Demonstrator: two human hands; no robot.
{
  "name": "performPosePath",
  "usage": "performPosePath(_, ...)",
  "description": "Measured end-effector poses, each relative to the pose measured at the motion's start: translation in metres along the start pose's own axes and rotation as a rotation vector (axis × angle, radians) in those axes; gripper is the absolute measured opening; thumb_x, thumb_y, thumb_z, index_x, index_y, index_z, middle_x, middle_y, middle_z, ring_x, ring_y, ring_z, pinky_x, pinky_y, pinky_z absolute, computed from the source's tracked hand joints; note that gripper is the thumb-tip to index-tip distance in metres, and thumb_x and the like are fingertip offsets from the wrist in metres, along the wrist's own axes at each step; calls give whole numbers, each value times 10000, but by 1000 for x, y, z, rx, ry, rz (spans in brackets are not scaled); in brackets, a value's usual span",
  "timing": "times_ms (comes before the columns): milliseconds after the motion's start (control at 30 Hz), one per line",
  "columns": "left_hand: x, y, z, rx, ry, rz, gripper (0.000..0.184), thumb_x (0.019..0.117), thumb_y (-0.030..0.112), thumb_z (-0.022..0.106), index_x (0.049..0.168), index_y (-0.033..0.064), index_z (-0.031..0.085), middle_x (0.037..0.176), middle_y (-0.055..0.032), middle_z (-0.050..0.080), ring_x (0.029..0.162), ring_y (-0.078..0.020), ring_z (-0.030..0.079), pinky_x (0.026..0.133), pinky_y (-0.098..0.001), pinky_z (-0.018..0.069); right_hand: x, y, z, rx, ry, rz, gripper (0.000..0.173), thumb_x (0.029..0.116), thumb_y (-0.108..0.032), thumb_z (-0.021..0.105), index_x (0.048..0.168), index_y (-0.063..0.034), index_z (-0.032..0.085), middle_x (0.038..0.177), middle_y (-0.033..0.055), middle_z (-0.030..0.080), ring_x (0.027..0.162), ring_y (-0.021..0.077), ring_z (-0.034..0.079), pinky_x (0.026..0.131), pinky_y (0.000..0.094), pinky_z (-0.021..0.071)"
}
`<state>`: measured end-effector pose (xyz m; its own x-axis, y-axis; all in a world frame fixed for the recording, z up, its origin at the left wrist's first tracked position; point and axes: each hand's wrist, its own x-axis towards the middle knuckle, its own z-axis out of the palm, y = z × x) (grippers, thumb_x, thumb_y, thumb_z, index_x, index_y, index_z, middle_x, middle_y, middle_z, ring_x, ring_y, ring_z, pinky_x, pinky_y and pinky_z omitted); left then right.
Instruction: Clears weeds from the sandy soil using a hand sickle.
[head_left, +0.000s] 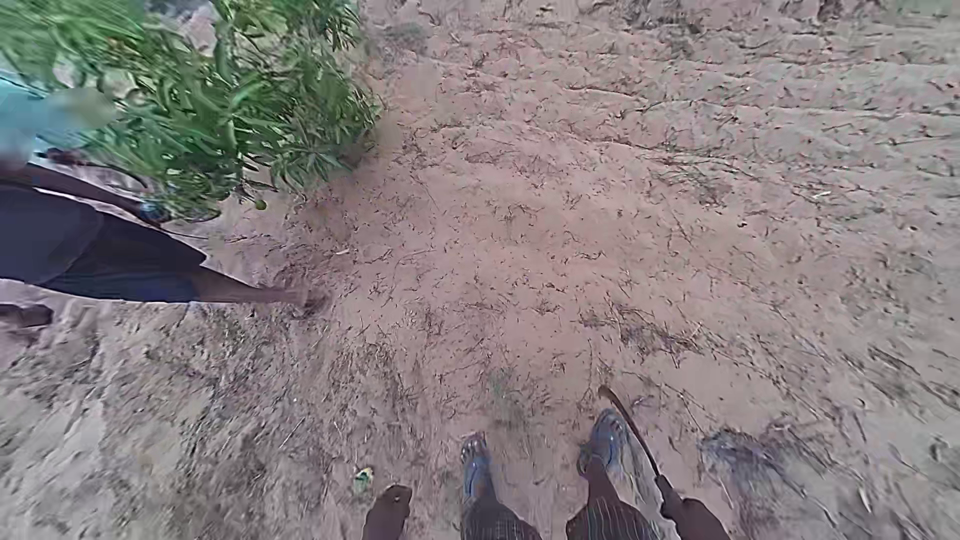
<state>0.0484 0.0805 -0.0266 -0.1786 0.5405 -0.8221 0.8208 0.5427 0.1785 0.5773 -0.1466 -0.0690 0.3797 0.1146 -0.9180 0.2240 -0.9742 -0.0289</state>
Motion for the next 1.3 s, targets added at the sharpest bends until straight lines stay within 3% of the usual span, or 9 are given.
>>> performPosePath(167, 59, 82, 20, -66, 2, 162, 380, 1080, 293, 535, 1344, 43, 641, 1199, -200, 714, 1137, -342, 677, 1029, -577, 489, 40, -26, 37, 89, -42, 8, 415, 1010, -466, 593, 1007, -56, 659, 733, 85, 606, 580, 209, 568, 556, 422, 495)
performPosePath(367, 109, 122, 70, -148, -77, 300, 405, 1067, 317, 543, 1389, 82, 616, 1226, -120, 719, 1110, -220, 688, 997, -479, 521, 126, -119, 101, 273, -29, -69, 460, 1040, -486, 546, 1075, -39, 646, 755, 73, 612, 599, 191, 592, 587, 402, 531)
performPosePath(567, 147, 8, 105, -132, -8, 131, 401, 1054, 312, 539, 1337, 51, 653, 1220, -144, 720, 1134, -263, 684, 1004, -527, 513, 268, -282, 151, 305, -41, -169, 608, 1081, -598, 335, 1151, -49, 588, 813, 82, 595, 592, 186, 579, 544, 362, 513)
performPosePath(733, 163, -91, 121, -163, 23, -119, 412, 1032, 318, 562, 1308, 29, 661, 1183, -168, 726, 1113, -273, 687, 999, -523, 513, 366, -423, 167, 386, -53, -203, 571, 1080, -595, 343, 1088, -70, 568, 740, 39, 551, 542, 154, 549, 502, 335, 492)
performPosePath(833, 174, -116, 134, -172, 7, -185, 397, 1034, 311, 553, 1299, 38, 664, 1169, -157, 730, 1103, -252, 691, 992, -502, 517, 403, -461, 184, 391, -101, -167, 443, 1085, -504, 411, 1053, -90, 567, 704, 20, 527, 501, 123, 521, 480, 295, 484)
performPosePath(900, 184, -120, 145, -174, -14, -193, 389, 1039, 301, 553, 1302, 35, 662, 1165, -155, 731, 1100, -250, 692, 995, -497, 520, 415, -445, 205, 370, -177, -103, 423, 1084, -483, 420, 1120, -91, 576, 743, 25, 507, 524, 130, 512, 500, 298, 485)
performPosePath(1067, 210, -87, 162, -200, -81, -142, 388, 1043, 309, 546, 1291, 38, 668, 1135, -140, 738, 1061, -230, 702, 971, -476, 536, 374, -286, 268, 239, -143, -116, 508, 1075, -540, 429, 1110, -52, 566, 731, 77, 546, 551, 199, 540, 536, 382, 494)
performPosePath(1200, 228, -43, 151, -204, -103, -61, 362, 1059, 294, 532, 1284, 47, 673, 1134, -132, 737, 1065, -223, 700, 975, -469, 535, 298, -204, 265, 170, -139, -34, 466, 1087, -506, 437, 1166, -67, 572, 768, 64, 572, 580, 190, 570, 553, 378, 513)
performPosePath(1300, 237, -12, 139, -221, -91, 5, 354, 1064, 278, 516, 1285, 48, 670, 1124, -119, 743, 1056, -202, 709, 972, -447, 547, 274, -195, 237, 241, -75, -25, 456, 1096, -490, 436, 1079, -59, 586, 711, 44, 563, 524, 164, 549, 496, 342, 491)
